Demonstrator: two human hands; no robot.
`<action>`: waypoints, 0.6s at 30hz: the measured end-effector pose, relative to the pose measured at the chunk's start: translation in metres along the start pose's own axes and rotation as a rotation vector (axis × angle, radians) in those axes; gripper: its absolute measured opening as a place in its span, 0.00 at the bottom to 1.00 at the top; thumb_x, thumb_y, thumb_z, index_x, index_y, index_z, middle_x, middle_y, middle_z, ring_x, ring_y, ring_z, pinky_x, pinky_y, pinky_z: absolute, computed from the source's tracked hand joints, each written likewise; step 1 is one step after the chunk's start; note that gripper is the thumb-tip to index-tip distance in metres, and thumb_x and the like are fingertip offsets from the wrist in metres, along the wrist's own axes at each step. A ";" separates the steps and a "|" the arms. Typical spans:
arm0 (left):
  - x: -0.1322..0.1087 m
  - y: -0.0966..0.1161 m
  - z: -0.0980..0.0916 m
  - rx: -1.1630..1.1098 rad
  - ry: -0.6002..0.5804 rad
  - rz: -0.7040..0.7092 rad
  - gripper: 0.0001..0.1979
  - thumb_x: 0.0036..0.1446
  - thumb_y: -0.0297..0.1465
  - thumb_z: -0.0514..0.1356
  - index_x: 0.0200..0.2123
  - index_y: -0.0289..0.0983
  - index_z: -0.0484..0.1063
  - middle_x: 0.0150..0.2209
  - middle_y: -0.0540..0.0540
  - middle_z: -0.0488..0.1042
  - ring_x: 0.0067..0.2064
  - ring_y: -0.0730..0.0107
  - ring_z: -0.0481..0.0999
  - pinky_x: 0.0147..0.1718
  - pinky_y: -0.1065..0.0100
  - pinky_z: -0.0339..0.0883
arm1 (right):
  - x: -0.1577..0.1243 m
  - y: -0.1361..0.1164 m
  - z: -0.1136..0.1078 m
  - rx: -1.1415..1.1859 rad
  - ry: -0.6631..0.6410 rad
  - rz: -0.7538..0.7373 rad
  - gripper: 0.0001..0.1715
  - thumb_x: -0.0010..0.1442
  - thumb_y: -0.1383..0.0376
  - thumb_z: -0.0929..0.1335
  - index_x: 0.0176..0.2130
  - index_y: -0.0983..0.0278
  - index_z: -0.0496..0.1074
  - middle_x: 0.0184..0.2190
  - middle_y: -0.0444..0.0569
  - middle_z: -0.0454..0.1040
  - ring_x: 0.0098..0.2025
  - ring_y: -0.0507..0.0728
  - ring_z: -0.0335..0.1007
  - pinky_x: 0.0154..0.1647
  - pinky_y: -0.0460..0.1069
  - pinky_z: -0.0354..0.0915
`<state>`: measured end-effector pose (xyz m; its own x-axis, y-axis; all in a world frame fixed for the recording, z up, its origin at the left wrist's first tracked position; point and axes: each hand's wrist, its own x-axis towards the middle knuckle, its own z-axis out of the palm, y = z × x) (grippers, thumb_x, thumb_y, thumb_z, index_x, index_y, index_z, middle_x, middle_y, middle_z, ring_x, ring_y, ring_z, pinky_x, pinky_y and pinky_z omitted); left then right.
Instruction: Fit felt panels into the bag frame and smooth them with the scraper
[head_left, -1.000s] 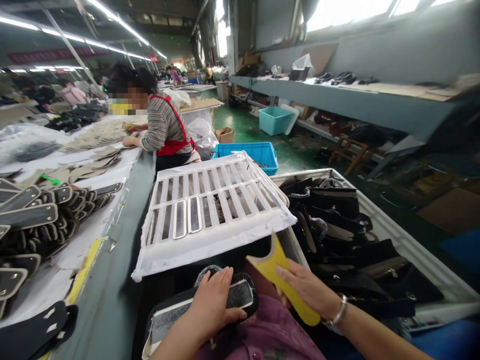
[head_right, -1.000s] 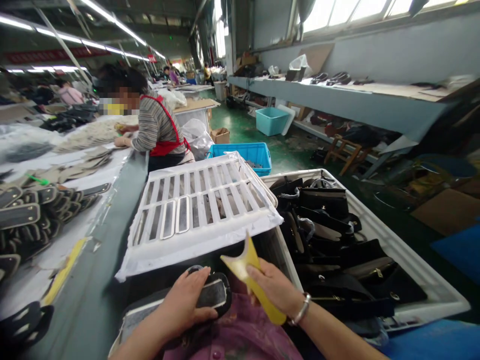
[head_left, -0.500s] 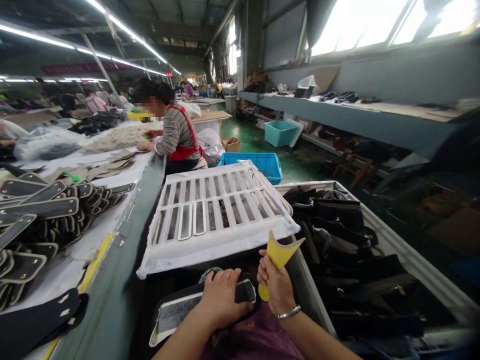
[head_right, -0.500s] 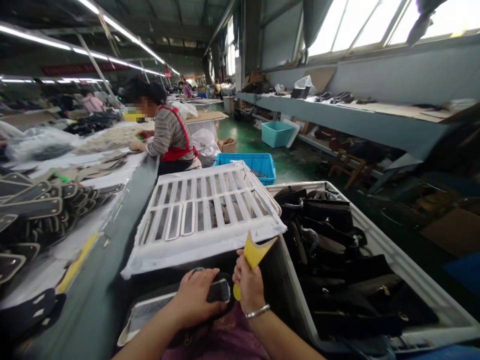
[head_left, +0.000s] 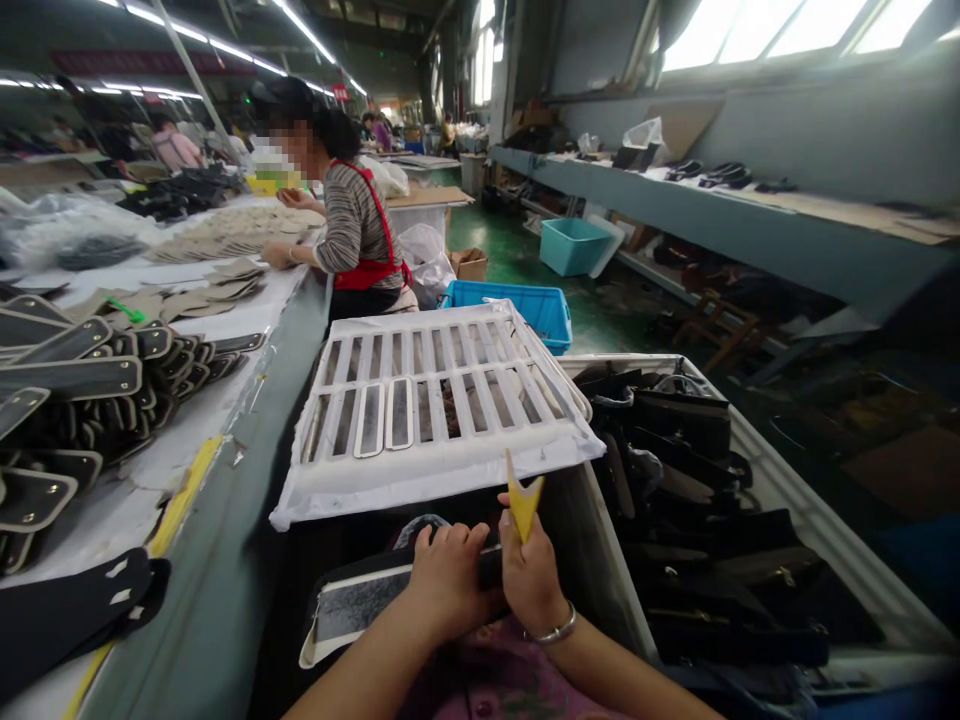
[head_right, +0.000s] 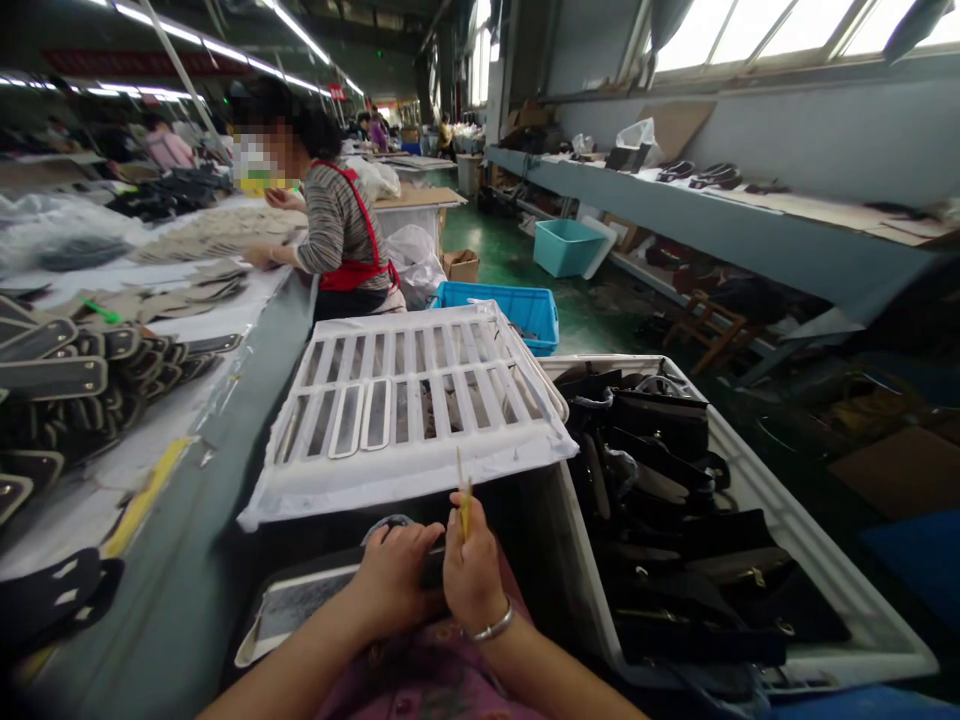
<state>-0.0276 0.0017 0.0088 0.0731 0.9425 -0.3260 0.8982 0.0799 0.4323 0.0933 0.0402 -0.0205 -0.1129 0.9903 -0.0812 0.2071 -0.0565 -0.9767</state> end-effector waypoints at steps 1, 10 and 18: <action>0.000 0.002 -0.002 0.010 -0.010 -0.001 0.32 0.42 0.49 0.57 0.51 0.43 0.64 0.45 0.41 0.71 0.48 0.48 0.68 0.52 0.39 0.53 | 0.001 -0.003 0.001 -0.024 -0.017 -0.010 0.21 0.58 0.54 0.61 0.45 0.64 0.65 0.36 0.49 0.68 0.35 0.53 0.63 0.39 0.50 0.59; -0.011 0.000 0.000 0.017 0.012 0.043 0.38 0.42 0.51 0.58 0.55 0.40 0.62 0.49 0.40 0.70 0.51 0.47 0.67 0.54 0.44 0.54 | 0.026 -0.011 -0.007 0.529 -0.005 0.229 0.32 0.47 0.46 0.66 0.42 0.64 0.56 0.18 0.34 0.47 0.17 0.44 0.39 0.16 0.42 0.42; -0.005 0.001 -0.001 0.030 0.005 0.019 0.35 0.40 0.52 0.58 0.52 0.45 0.64 0.44 0.42 0.72 0.48 0.48 0.70 0.51 0.44 0.57 | 0.012 0.005 0.003 0.363 -0.036 0.070 0.29 0.53 0.48 0.66 0.45 0.66 0.63 0.22 0.40 0.59 0.21 0.47 0.53 0.21 0.45 0.53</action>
<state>-0.0278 -0.0026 0.0119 0.0885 0.9455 -0.3134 0.9091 0.0519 0.4132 0.0900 0.0511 -0.0269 -0.1464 0.9776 -0.1513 -0.1419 -0.1721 -0.9748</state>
